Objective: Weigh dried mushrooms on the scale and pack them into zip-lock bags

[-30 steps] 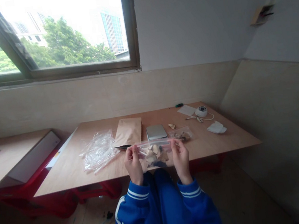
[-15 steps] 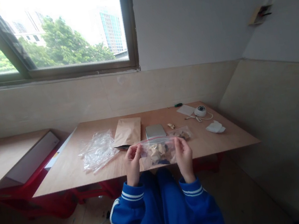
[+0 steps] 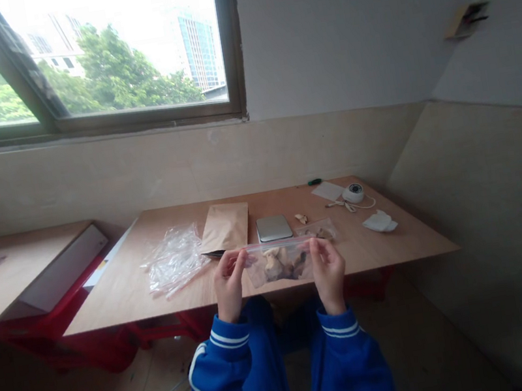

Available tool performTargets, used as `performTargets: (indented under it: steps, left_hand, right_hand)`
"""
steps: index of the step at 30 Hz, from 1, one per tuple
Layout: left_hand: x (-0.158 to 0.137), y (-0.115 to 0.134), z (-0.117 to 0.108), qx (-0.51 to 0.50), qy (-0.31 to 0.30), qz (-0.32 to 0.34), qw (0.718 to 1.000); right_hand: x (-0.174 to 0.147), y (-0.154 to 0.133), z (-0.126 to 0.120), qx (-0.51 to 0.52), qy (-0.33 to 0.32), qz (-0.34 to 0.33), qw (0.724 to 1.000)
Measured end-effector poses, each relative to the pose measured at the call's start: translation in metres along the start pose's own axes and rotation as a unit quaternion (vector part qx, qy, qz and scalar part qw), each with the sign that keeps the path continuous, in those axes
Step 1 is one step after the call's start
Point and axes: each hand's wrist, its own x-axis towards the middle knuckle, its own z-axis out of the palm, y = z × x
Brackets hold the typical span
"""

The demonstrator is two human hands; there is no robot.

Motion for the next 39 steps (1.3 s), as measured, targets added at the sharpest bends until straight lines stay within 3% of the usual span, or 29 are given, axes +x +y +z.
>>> performTargets:
  steps: [6,10,15,17,27,39]
  left_hand:
    - [0.000,-0.001,-0.003,0.006,0.016,0.027,0.999]
    - [-0.001,-0.003,-0.006,0.076,0.006,0.054,0.996]
    - [-0.002,-0.003,-0.002,0.129,-0.014,0.086,0.988]
    - [-0.004,-0.003,-0.001,0.127,-0.021,0.088,0.988]
    - [-0.007,-0.006,0.004,0.108,-0.008,0.083,0.991]
    - [-0.006,-0.003,0.002,0.109,-0.050,0.077,0.990]
  right_hand:
    - [0.003,0.007,0.002,-0.011,-0.032,0.000,0.999]
    - [0.008,-0.003,0.003,-0.135,-0.036,-0.096,0.986]
    - [0.007,-0.029,0.018,-0.156,-0.240,-0.188,0.939]
    - [0.005,-0.032,0.024,-0.148,-0.268,-0.186,0.934]
    - [-0.002,-0.025,0.032,-0.146,-0.252,-0.191,0.937]
    - [-0.007,-0.024,0.042,-0.189,-0.232,-0.203,0.933]
